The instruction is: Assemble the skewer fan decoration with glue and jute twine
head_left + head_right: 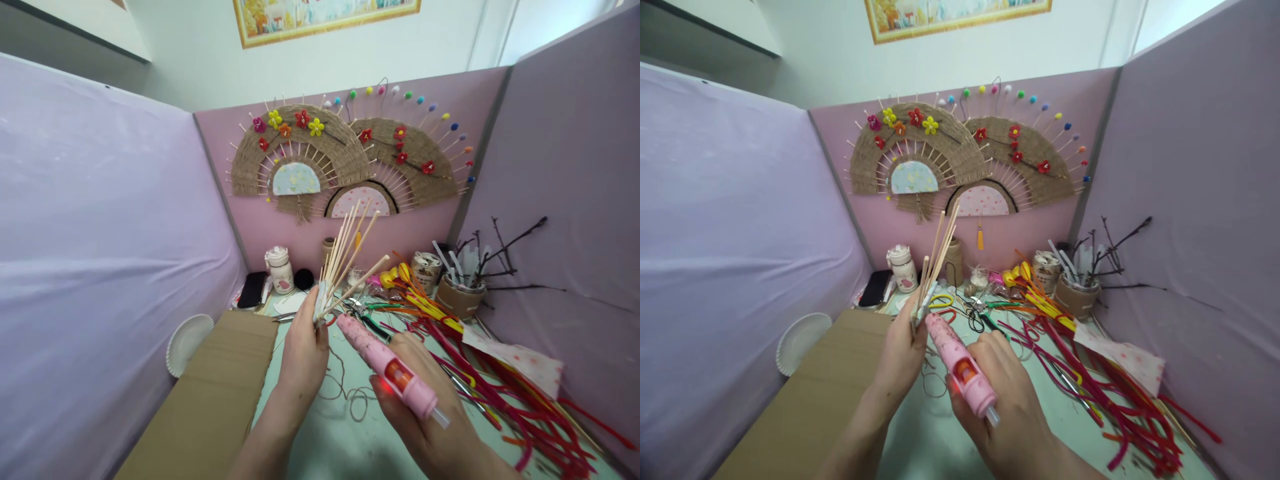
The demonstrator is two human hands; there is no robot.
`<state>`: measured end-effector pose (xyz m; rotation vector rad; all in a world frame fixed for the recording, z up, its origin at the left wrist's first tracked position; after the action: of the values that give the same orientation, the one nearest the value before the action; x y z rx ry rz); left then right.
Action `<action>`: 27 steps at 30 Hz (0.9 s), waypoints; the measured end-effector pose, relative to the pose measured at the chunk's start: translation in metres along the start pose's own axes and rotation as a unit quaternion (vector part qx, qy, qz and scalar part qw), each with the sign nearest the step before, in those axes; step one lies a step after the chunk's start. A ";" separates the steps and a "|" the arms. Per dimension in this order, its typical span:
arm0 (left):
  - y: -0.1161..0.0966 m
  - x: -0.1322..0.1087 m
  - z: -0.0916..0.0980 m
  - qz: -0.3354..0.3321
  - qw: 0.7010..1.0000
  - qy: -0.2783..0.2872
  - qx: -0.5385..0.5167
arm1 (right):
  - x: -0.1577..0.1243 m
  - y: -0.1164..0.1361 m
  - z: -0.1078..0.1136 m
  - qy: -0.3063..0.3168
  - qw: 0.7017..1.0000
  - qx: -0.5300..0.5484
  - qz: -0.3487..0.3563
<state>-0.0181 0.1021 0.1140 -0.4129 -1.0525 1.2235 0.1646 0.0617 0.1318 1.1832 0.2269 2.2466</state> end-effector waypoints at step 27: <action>0.009 -0.002 -0.005 -0.019 0.999 0.021 -0.030 | 0.006 -0.017 0.003 -0.016 0.993 0.033 -0.113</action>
<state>-0.0185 0.1045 0.1039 -0.4607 -1.0597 1.1464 0.1717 0.0789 0.1307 1.1650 0.4061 2.0346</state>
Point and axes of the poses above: each hand's wrist, its own x-axis towards the middle knuckle, its own z-axis out of the back of the hand, y = z × x, the point moved 1 cm from there along x, towards the middle knuckle, and after that the axes turned 6 degrees about y, right-handed, at the moved point
